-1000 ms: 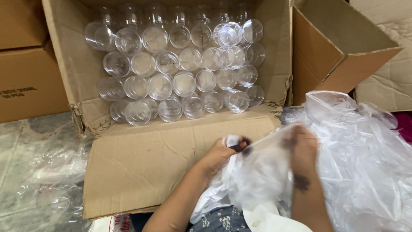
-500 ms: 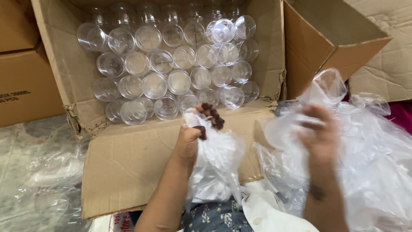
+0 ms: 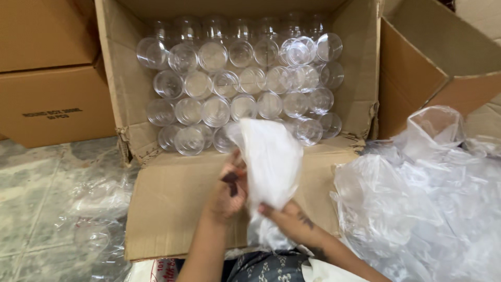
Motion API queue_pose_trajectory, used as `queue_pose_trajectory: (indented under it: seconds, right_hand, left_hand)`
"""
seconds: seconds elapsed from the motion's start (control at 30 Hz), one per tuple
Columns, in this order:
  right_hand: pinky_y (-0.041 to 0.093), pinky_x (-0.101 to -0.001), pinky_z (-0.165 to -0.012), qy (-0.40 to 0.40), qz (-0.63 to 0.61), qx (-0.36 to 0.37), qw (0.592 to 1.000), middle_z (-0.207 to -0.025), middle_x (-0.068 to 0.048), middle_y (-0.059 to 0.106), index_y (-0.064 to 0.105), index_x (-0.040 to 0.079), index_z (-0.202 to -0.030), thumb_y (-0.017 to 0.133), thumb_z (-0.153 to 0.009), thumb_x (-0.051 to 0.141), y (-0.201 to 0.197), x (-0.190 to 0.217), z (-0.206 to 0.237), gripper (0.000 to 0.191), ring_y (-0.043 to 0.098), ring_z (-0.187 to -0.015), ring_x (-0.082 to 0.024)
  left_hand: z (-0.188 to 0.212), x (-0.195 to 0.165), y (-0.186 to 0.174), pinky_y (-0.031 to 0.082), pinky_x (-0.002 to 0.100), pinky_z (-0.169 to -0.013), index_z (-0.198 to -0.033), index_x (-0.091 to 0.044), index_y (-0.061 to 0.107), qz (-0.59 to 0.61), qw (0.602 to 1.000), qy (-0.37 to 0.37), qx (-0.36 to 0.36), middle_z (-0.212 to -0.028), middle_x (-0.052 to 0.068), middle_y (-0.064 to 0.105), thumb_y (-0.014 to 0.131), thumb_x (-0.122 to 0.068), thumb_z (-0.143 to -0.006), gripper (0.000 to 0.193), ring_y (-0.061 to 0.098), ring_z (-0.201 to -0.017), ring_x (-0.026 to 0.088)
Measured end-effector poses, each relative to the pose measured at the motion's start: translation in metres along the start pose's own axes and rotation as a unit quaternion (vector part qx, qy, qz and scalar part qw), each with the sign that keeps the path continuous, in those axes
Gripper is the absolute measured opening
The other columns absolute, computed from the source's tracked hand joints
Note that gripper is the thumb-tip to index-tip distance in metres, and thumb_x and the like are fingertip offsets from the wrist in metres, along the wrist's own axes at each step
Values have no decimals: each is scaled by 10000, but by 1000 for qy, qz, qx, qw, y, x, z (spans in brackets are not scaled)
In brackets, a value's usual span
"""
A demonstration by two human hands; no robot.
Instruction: The person sits on the floor in front of an open carton of clear plastic cups and packs the cups one at a time into a white plastic bag, occasionally repositioning cups in the box and opening the bag between cups.
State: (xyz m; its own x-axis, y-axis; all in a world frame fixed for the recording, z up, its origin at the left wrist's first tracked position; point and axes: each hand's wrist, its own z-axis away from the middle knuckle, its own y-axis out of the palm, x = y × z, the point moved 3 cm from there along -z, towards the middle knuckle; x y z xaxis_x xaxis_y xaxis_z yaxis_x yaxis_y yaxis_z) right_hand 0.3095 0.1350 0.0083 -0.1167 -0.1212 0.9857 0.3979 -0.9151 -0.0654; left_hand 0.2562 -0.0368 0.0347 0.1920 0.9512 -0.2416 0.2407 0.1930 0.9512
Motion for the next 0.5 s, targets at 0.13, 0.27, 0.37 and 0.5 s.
queue_pose_trajectory:
  seconds: [0.13,0.27,0.37,0.5]
  right_hand:
    - [539,-388,-964,5,302,203,931,-1067,-163,696,652,-55,-1161,632,-1008,411,13,14,22,491,665,-1011,-246]
    - [523,-447,-934,-86,286,182,937,-1173,-236,635,530,-116,-1280,713,-949,453,0,37,27,683,626,-1062,-308]
    - [567,-381,-787,-59,116,-6,991,-1132,-86,683,497,68,-1360,770,-855,375,-24,41,10,651,672,-967,-192]
    - [523,-234,-717,-87,-6,-137,987,-958,-24,730,707,7,-1132,763,-893,222,-42,37,-4,326,641,-819,-71]
  left_hand:
    - [4,24,-7,586,365,-853,-1289,-27,621,-292,940,-52,-170,-1129,84,709,801,-30,-761,558,703,-1000,212]
    - [3,22,1,583,313,-745,-1189,-39,686,-329,928,-26,-172,-1009,57,729,810,-15,-766,442,704,-878,165]
    - [8,23,4,595,317,-752,-1112,6,682,-364,916,24,-165,-1004,63,740,828,-15,-779,365,719,-894,165]
    - [9,33,3,579,316,-697,-1015,28,705,-455,870,23,-189,-928,72,743,844,-27,-799,263,710,-822,166]
